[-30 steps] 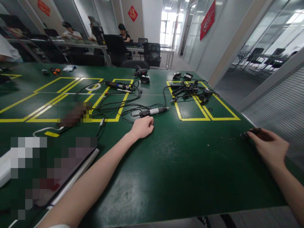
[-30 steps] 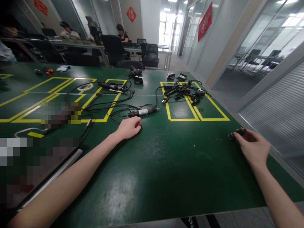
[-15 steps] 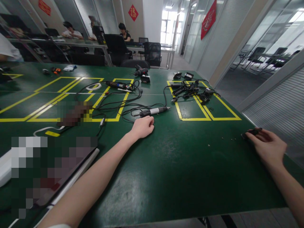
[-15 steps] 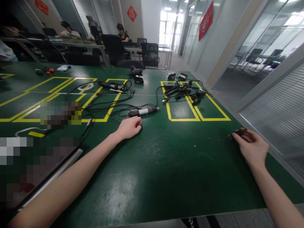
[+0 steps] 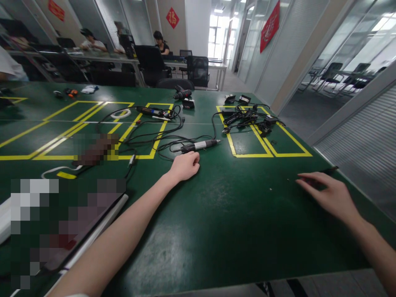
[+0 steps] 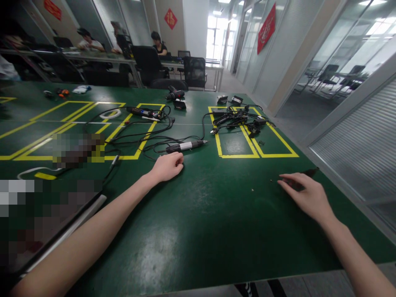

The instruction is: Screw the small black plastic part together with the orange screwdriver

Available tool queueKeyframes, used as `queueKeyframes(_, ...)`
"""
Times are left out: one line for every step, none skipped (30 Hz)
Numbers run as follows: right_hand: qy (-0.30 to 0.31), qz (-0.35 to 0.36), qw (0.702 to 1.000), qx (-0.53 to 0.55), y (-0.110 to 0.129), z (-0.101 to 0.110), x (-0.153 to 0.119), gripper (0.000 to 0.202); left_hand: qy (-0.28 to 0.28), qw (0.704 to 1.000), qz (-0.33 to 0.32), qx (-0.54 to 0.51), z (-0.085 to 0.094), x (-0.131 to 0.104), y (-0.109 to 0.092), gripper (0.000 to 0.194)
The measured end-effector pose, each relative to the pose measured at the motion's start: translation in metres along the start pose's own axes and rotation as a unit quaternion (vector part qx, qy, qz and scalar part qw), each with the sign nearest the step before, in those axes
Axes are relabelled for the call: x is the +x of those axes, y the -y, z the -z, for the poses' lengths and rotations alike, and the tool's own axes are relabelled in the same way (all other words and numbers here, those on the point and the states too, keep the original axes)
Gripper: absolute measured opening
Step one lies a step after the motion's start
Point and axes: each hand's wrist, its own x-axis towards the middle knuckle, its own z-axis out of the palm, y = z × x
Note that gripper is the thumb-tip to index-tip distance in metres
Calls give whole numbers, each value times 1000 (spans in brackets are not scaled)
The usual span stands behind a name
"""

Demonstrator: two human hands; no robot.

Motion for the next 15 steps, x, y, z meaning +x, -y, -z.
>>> queueKeyframes(17, 24, 1000, -5, 5, -3, 2, 31, -1, 1000, 0, 0, 0, 0, 0, 8)
queueKeyframes(25, 33, 999, -15, 7, -6, 4, 32, -1, 1000, 0, 0, 0, 0, 0, 8)
queueKeyframes(35, 37, 999, -20, 8, -9, 7, 34, -1, 1000, -1, 0, 0, 0, 0, 8)
queueKeyframes(41, 35, 998, -26, 7, -12, 10, 37, -1, 1000, -1, -1, 0, 0, 0, 8)
queueKeyframes(50, 31, 998, -31, 5, -14, 13, 39, -1, 1000, -1, -1, 0, 0, -1, 7)
queueKeyframes(61, 25, 997, -36, 3, -15, 15, 41, -1, 1000, -1, -1, 1, 0, -1, 7)
queueKeyframes(72, 19, 996, -40, 0, -16, 17, 41, -2, 1000, -1, -1, 1, 0, -1, 7)
queueKeyframes(81, 15, 996, -42, -3, -16, 19, 41, -2, 1000, -1, -1, 1, 0, -1, 6)
queueKeyframes(88, 11, 995, -42, -6, -16, 20, 40, -2, 1000, -1, -1, 1, 0, -1, 6)
queueKeyframes(94, 9, 995, -39, -8, -17, 20, 39, -3, 1000, -2, -2, 1, 0, -1, 6)
queueKeyframes(98, 8, 995, -34, -10, -17, 21, 38, -3, 1000, -2, -2, 1, 0, -1, 6)
queueKeyframes(103, 6, 994, -27, -12, -17, 21, 37, -3, 1000, -3, -3, 1, 0, -1, 6)
queueKeyframes(107, 5, 994, -20, -12, -17, 21, 35, -4, 1000, -4, -3, 1, 0, 0, 6)
queueKeyframes(109, 3, 994, -13, -12, -18, 21, 34, -5, 1000, -4, -4, 1, 0, 0, 6)
queueKeyframes(110, 2, 994, -6, -12, -18, 20, 33, -5, 1000, -4, -4, 0, 0, 0, 6)
